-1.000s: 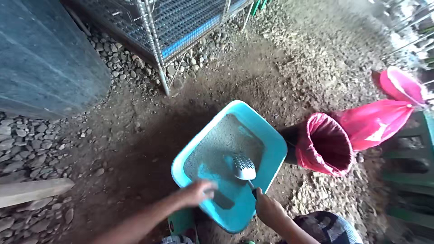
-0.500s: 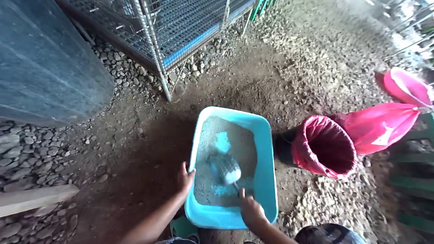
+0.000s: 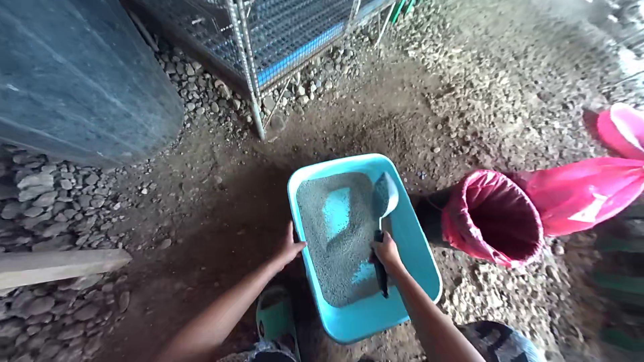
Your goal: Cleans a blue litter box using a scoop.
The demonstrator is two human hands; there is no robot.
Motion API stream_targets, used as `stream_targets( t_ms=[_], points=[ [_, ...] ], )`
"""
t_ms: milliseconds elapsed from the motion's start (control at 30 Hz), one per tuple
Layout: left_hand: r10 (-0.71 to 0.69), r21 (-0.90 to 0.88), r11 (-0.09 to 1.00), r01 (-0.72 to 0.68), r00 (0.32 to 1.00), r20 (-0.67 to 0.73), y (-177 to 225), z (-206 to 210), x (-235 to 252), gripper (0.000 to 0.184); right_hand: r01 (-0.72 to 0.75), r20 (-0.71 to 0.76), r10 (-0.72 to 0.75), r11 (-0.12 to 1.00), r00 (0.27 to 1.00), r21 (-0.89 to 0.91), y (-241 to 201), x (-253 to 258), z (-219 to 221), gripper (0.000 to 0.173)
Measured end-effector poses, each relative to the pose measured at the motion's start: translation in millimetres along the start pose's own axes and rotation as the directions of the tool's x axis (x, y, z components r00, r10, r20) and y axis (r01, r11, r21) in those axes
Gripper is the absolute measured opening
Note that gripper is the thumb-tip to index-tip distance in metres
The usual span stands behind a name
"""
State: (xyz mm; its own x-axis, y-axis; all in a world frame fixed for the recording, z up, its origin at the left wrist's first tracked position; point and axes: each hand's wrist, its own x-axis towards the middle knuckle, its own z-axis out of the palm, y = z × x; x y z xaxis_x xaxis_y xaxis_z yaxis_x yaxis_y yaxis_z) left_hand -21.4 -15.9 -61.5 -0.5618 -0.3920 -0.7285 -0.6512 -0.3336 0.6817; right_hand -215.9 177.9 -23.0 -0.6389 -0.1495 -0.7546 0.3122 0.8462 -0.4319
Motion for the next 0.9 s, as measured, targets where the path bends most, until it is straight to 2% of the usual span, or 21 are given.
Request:
stream_targets(
  t_ms=[67, 167, 233, 333, 400, 467, 533, 600, 700, 833, 900],
  points=[
    [-0.016, 0.002, 1.000, 0.016, 0.999, 0.038, 7.7, 2.5, 7.7, 0.092, -0.006, -0.035, 0.012, 0.982, 0.999, 0.191, -24.3, 20.1, 18.5, 0.045],
    [-0.042, 0.029, 0.999, 0.039, 0.994, 0.102, 10.4, 5.9, 9.5, 0.094, 0.012, 0.003, -0.013, 0.964, 1.000, 0.266, -59.5, 36.8, 66.1, 0.047],
    [-0.067, 0.028, 0.998, 0.064, 0.988, 0.140, 10.3, 3.6, 9.0, 0.095, -0.005, 0.049, -0.008, 0.964, 0.999, 0.265, -67.6, 25.0, 102.5, 0.050],
    [-0.087, 0.035, 0.996, 0.082, 0.983, 0.161, 15.6, 2.0, 7.4, 0.094, 0.036, 0.194, -0.059, 0.992, 0.979, 0.118, -41.1, 6.3, 132.9, 0.054],
    [-0.096, 0.021, 0.995, 0.093, 0.976, 0.196, 13.7, -0.4, 11.2, 0.094, 0.136, 0.331, -0.101, 0.987, 0.938, -0.084, -30.9, -4.2, 126.8, 0.057],
    [-0.106, -0.009, 0.994, 0.110, 0.971, 0.213, 11.4, -1.5, 14.2, 0.095, 0.239, 0.435, -0.097, 0.928, 0.895, -0.285, -28.9, -7.1, 108.9, 0.056],
    [-0.107, -0.024, 0.993, 0.114, 0.974, 0.198, 9.9, -1.3, 13.7, 0.095, 0.315, 0.501, -0.092, 0.869, 0.861, -0.382, -19.1, -9.7, 92.0, 0.055],
    [-0.105, -0.027, 0.993, 0.111, 0.981, 0.162, 14.8, 0.3, 11.9, 0.093, 0.356, 0.531, -0.081, 0.824, 0.843, -0.440, -6.1, -16.8, 78.2, 0.056],
    [-0.080, -0.023, 0.996, 0.084, 0.983, 0.164, 17.6, 4.4, 6.1, 0.094, 0.354, 0.517, -0.055, 0.790, 0.854, -0.501, -1.0, -16.9, 73.6, 0.055],
    [-0.081, -0.023, 0.996, 0.087, 0.981, 0.174, 10.2, 3.1, 7.5, 0.094, 0.323, 0.452, -0.117, 0.852, 0.884, -0.412, -31.7, -0.6, 91.8, 0.054],
    [-0.092, -0.039, 0.994, 0.101, 0.979, 0.183, 8.7, 1.3, 7.4, 0.094, 0.346, 0.471, -0.124, 0.838, 0.874, -0.422, -23.2, -13.2, 94.9, 0.056]
  ],
)
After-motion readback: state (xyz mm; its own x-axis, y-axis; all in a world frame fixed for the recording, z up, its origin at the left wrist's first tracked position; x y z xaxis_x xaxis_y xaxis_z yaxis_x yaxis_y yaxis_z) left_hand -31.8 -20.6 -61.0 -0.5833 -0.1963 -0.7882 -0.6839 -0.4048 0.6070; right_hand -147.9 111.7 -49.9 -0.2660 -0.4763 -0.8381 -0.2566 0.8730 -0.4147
